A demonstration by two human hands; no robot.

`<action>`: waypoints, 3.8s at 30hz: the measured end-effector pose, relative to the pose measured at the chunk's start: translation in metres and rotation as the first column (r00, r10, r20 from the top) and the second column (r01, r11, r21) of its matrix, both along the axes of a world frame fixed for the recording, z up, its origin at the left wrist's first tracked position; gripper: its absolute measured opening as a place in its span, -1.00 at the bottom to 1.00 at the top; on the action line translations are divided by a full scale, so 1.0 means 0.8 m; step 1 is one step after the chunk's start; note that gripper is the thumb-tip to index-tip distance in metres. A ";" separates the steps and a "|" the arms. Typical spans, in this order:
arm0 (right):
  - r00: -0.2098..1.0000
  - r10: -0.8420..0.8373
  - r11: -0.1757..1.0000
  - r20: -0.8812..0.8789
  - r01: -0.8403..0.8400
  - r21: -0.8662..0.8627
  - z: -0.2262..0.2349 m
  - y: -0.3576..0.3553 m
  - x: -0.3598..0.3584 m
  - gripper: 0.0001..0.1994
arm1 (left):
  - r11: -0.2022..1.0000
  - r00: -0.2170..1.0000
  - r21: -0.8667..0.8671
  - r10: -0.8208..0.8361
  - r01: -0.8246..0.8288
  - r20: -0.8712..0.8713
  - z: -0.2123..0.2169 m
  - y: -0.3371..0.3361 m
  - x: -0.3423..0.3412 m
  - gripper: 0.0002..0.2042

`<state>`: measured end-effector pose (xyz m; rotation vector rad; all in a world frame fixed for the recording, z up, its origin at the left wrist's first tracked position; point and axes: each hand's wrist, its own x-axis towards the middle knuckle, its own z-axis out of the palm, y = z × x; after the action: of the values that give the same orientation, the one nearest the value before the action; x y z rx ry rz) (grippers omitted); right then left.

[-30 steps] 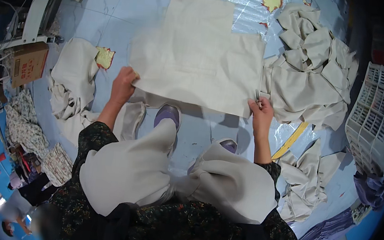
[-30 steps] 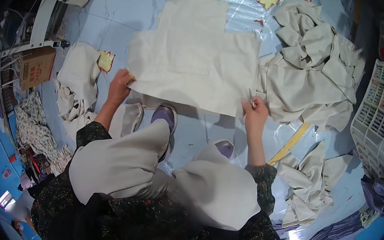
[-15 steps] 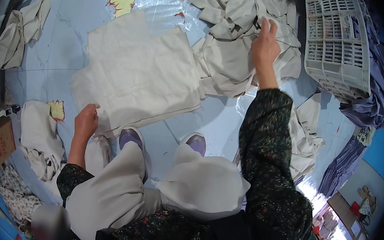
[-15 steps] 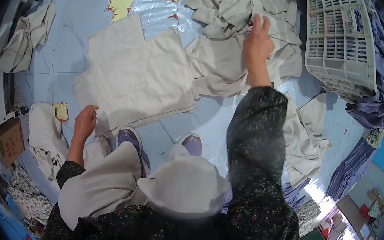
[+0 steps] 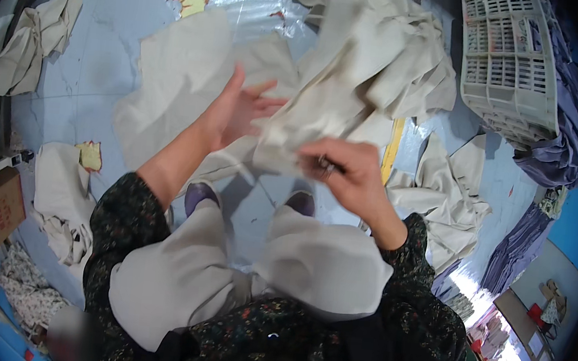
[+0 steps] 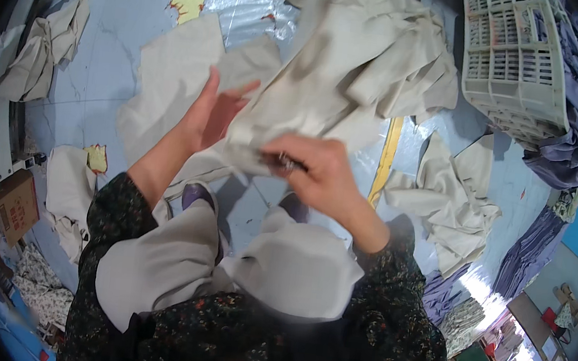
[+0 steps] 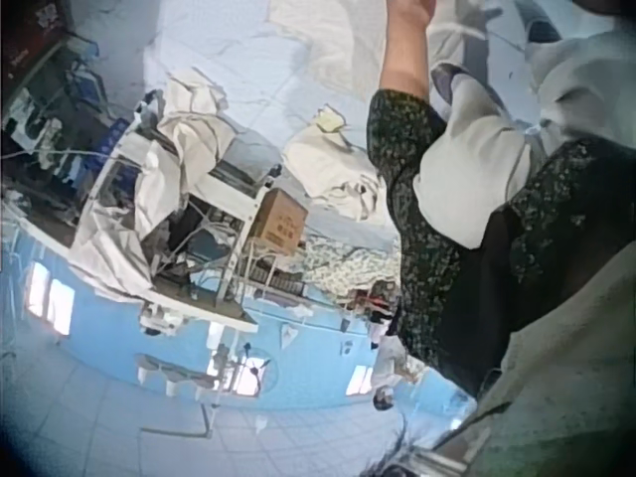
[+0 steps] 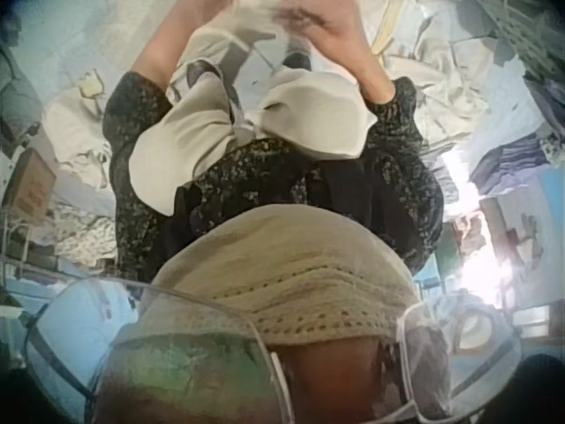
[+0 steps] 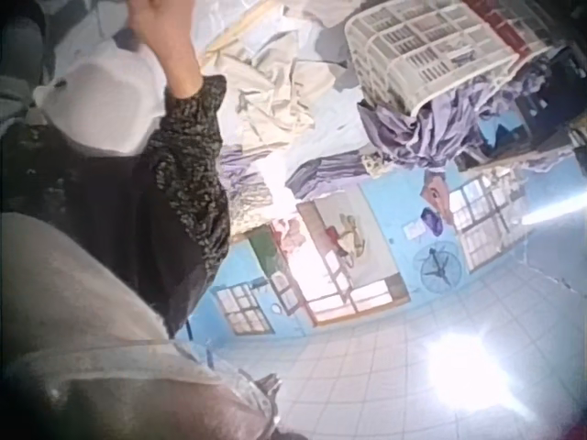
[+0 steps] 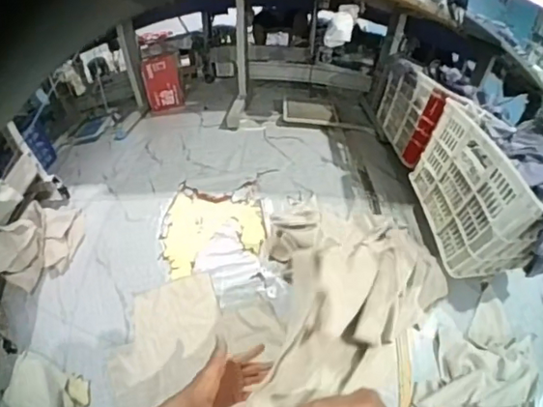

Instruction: Inspecting and trimming loose threads from fabric pieces in a workshop.

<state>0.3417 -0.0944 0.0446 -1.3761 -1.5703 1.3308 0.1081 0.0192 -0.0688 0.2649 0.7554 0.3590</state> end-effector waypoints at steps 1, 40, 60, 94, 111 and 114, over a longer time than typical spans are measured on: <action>0.996 0.021 0.995 -0.085 -0.029 -0.093 -0.007 -0.015 -0.010 -0.71 | 0.999 0.999 0.013 0.035 -0.034 -0.015 -0.009 0.003 0.011 -0.39; 0.477 -0.851 0.516 -0.220 0.679 -0.522 -0.193 0.105 0.036 -0.60 | -0.194 0.474 0.433 0.308 0.880 -0.825 -0.093 -0.076 0.012 -0.42; 0.885 -0.206 0.726 0.418 0.425 -0.541 -0.248 -0.131 0.044 -0.61 | 0.289 0.540 0.661 0.399 0.693 -0.741 -0.100 -0.107 -0.053 -0.89; 0.973 -0.230 0.668 -0.024 0.140 -0.731 -0.217 -0.130 0.043 -0.59 | 0.012 0.216 0.283 0.615 0.959 -0.759 -0.119 0.095 -0.094 -0.58; 0.780 -0.344 0.908 0.522 0.419 -0.028 -0.221 -0.140 0.082 -0.79 | 0.733 0.283 0.348 0.218 0.585 -0.934 -0.059 0.057 -0.241 -0.65; 0.610 -0.473 0.708 0.636 0.693 -0.139 -0.207 -0.123 0.079 -0.80 | 0.340 -0.016 0.203 0.544 0.918 -0.839 -0.068 0.024 -0.226 -0.63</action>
<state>0.4051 -0.1926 -0.1214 -2.4541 -0.9888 0.8405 -0.0727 0.0381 -0.1231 2.1461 1.9300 -0.0007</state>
